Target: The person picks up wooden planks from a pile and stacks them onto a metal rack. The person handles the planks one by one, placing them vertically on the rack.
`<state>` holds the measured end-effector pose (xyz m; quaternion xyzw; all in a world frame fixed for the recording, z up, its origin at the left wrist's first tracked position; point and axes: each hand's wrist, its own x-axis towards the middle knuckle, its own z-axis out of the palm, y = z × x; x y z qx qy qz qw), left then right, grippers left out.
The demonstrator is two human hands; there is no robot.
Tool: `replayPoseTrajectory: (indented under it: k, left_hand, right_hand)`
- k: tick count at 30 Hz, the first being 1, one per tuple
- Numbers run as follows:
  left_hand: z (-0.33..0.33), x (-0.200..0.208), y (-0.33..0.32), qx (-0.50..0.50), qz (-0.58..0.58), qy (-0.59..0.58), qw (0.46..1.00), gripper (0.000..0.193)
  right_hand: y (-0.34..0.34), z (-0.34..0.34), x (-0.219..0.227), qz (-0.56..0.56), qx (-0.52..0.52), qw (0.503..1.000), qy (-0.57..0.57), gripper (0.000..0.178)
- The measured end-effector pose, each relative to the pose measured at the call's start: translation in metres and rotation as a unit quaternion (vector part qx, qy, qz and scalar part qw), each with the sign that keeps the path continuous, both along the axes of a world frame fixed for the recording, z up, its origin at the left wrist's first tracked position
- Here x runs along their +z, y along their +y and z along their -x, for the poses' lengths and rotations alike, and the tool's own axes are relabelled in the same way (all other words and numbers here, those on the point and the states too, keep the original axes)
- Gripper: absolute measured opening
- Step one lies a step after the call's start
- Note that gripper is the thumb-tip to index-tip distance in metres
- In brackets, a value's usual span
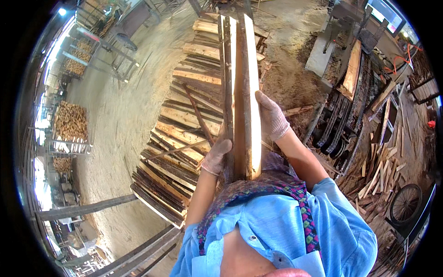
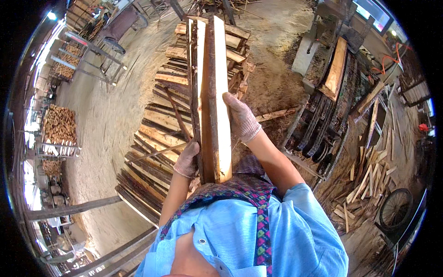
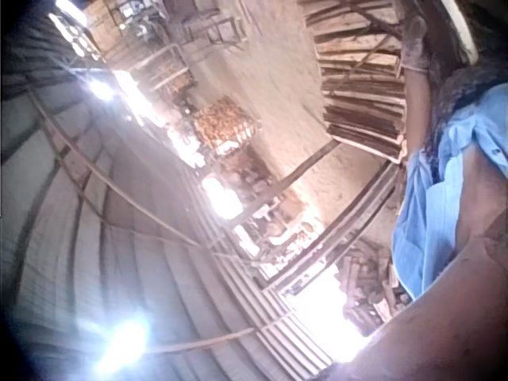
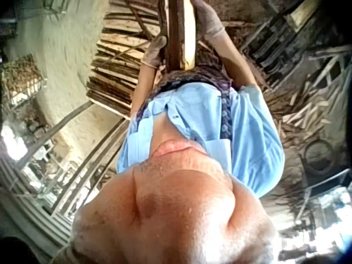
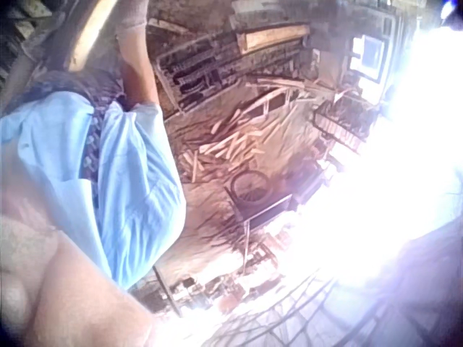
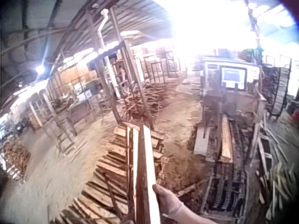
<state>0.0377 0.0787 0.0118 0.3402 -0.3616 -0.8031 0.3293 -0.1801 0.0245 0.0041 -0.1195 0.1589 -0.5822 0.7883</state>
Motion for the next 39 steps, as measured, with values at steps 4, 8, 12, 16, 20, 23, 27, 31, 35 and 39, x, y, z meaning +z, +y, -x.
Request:
replayPoseTrajectory:
  k: [4, 8, 12, 16, 20, 23, 27, 31, 35, 39]
  left_hand:
    - [0.014, -0.008, -0.020, -0.025, 0.044, -0.046, 0.998, 0.111]
    - [0.040, 0.008, -0.039, -0.047, 0.116, -0.080, 0.989, 0.101]
    - [0.088, 0.054, -0.044, -0.032, 0.194, -0.273, 0.942, 0.055]
    - [0.114, 0.031, -0.047, 0.065, 0.354, -0.238, 0.902, 0.045]
    - [0.143, 0.038, -0.041, 0.094, 0.424, -0.306, 0.847, 0.038]
    - [0.163, 0.050, -0.032, 0.074, 0.388, -0.290, 0.872, 0.035]
    - [0.181, 0.061, -0.025, -0.020, 0.401, -0.331, 0.854, 0.039]
    - [0.200, 0.035, -0.012, -0.024, 0.393, -0.253, 0.884, 0.049]
    - [0.219, 0.030, -0.009, -0.081, 0.512, -0.302, 0.800, 0.073]
    - [0.244, 0.040, -0.006, -0.122, 0.534, -0.262, 0.794, 0.055]
  right_hand:
    - [-0.003, 0.025, -0.005, 0.004, -0.007, 1.000, 0.000, 0.043]
    - [0.005, 0.058, 0.003, -0.021, -0.059, 0.997, 0.045, 0.042]
    - [0.016, 0.092, 0.018, -0.008, -0.131, 0.985, 0.112, 0.045]
    - [0.033, 0.104, 0.052, -0.054, -0.216, 0.955, 0.195, 0.048]
    - [0.045, 0.111, 0.050, -0.051, -0.275, 0.945, 0.167, 0.045]
    - [0.060, 0.117, 0.063, -0.058, -0.309, 0.930, 0.191, 0.045]
    - [0.065, 0.135, 0.048, -0.075, -0.381, 0.803, 0.452, 0.049]
    - [0.072, 0.132, 0.034, -0.116, -0.373, 0.706, 0.591, 0.076]
    - [0.087, 0.140, 0.035, -0.186, -0.377, 0.708, 0.567, 0.092]
    - [0.098, 0.174, 0.018, -0.174, -0.410, 0.768, 0.461, 0.080]
